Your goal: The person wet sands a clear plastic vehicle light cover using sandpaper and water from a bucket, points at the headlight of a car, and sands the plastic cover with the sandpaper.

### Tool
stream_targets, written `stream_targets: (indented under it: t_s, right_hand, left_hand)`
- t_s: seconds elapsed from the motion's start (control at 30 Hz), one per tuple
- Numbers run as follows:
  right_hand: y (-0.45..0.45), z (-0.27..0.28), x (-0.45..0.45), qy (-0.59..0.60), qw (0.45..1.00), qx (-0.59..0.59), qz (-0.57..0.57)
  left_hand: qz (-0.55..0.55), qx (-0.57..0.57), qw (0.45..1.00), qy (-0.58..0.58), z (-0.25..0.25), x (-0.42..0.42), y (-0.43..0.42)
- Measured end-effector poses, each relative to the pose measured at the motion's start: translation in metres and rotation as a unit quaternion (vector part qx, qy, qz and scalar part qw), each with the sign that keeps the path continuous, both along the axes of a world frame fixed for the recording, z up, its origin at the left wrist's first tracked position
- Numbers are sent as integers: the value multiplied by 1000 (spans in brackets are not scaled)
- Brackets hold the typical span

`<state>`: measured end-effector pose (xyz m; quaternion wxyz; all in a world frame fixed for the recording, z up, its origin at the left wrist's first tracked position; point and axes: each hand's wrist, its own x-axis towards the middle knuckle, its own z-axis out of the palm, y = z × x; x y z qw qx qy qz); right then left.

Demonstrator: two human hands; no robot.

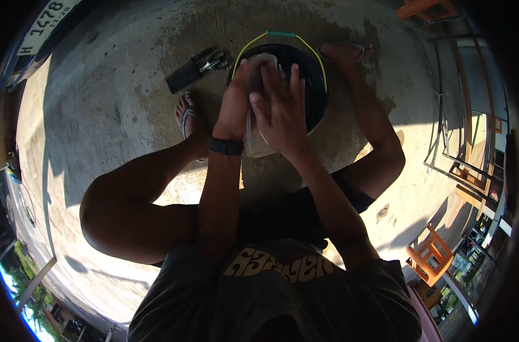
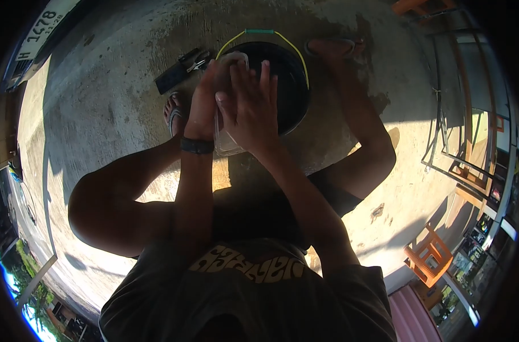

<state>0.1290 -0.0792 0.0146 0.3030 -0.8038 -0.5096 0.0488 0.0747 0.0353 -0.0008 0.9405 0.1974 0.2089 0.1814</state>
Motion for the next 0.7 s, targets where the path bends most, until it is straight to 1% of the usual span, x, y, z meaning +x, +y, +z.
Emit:
stream_targets:
  t_s: [0.03,0.13,0.17,0.3,0.33,0.43,0.53,0.57,0.67,0.7]
  right_hand:
    - [10,1,12,-14,1000,13,-12]
    - [-23,8,-34,38,998,-10,44]
    - [-21,8,-28,23,999,2,39]
    - [-5,12,-5,-8,1000,28,4]
    - [3,14,3,-22,999,40,-2]
    - [-31,20,-46,-8,997,-26,73]
    - [-1,24,-5,-56,998,11,17]
    - [8,19,7,-63,998,7,-4]
    - [-23,32,-37,0,998,-19,62]
    - [-26,31,-50,-21,997,-28,69]
  left_hand:
    - [-2,-15,1000,-18,-4,2,-1]
    - [-8,-31,997,-68,-4,-12,22]
    - [-39,-40,991,-126,-7,-17,27]
    - [6,-74,996,-57,-14,8,-3]
    - [-7,-76,994,-82,-12,5,4]
    - [-44,-76,980,-176,-1,-8,22]
    - [-15,-155,982,-108,-11,-3,8]
    - [-19,-180,971,-156,-16,1,1]
    - [11,-61,994,-88,7,-6,13]
    - [-21,-85,982,-166,7,-6,25]
